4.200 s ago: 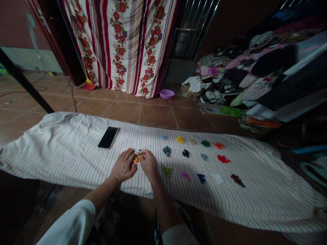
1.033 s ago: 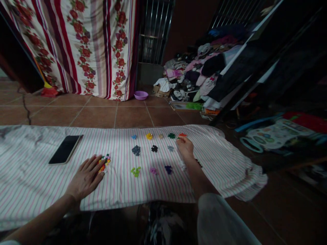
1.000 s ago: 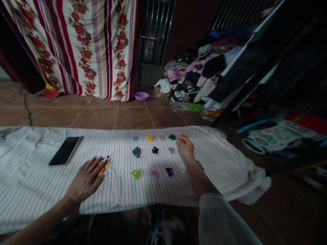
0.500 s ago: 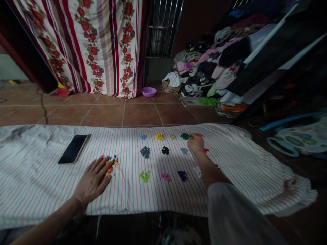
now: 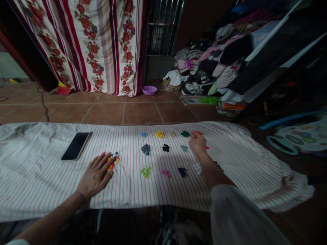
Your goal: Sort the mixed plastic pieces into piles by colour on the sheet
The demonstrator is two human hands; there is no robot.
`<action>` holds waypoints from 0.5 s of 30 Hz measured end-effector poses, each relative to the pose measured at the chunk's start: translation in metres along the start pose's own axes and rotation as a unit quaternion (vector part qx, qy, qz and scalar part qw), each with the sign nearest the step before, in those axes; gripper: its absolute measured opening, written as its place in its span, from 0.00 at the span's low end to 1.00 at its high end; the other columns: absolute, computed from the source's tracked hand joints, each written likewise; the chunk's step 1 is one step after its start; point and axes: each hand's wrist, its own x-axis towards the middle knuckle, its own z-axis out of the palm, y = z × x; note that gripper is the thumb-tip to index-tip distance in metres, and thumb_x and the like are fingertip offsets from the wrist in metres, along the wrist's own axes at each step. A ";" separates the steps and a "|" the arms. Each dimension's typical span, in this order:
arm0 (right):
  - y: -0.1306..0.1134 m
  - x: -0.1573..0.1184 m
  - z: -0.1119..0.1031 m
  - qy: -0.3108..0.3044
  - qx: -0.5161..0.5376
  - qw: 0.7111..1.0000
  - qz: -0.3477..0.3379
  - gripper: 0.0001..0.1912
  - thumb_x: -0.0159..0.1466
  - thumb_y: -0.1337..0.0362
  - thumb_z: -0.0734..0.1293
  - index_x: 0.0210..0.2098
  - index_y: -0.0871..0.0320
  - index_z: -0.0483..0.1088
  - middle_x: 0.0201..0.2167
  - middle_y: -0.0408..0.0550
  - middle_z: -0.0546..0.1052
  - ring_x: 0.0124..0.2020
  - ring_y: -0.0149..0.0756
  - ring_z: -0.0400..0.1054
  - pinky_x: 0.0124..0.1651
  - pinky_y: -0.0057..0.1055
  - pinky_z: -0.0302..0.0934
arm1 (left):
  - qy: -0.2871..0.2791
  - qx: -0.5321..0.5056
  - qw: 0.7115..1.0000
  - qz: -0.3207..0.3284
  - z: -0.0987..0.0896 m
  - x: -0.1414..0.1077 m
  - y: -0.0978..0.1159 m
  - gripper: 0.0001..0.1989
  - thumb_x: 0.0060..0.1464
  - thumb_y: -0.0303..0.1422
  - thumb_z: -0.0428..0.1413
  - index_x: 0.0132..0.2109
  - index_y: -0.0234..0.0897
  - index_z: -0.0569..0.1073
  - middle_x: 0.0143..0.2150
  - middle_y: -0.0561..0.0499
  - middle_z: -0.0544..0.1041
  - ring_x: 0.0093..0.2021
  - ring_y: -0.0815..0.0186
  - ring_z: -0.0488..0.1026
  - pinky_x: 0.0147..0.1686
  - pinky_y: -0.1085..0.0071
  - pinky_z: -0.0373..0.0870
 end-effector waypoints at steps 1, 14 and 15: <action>-0.001 -0.001 -0.003 -0.004 0.005 1.000 0.011 0.23 0.54 0.69 0.56 0.45 0.58 0.75 0.36 0.51 0.78 0.43 0.42 0.72 0.52 0.41 0.63 | 0.001 -0.002 1.000 -0.002 0.000 0.000 0.000 0.26 0.61 0.43 0.46 0.64 0.43 0.62 0.67 0.47 0.63 0.68 0.55 0.56 0.63 0.55 0.57; -0.129 -0.105 0.000 -0.098 0.157 0.974 -0.128 0.19 0.59 0.63 0.57 0.43 0.60 0.75 0.39 0.54 0.78 0.41 0.41 0.73 0.50 0.40 0.65 | -0.018 -0.045 0.998 -0.049 -0.004 0.003 0.007 0.25 0.62 0.44 0.44 0.63 0.42 0.64 0.66 0.47 0.65 0.68 0.54 0.56 0.63 0.51 0.57; -0.143 -0.124 0.006 -0.136 0.178 0.964 -0.141 0.19 0.60 0.63 0.57 0.44 0.60 0.74 0.41 0.53 0.78 0.40 0.39 0.73 0.48 0.38 0.66 | -0.015 -0.049 0.998 -0.049 -0.004 0.003 0.007 0.25 0.62 0.44 0.44 0.63 0.42 0.64 0.65 0.47 0.65 0.68 0.54 0.56 0.64 0.50 0.56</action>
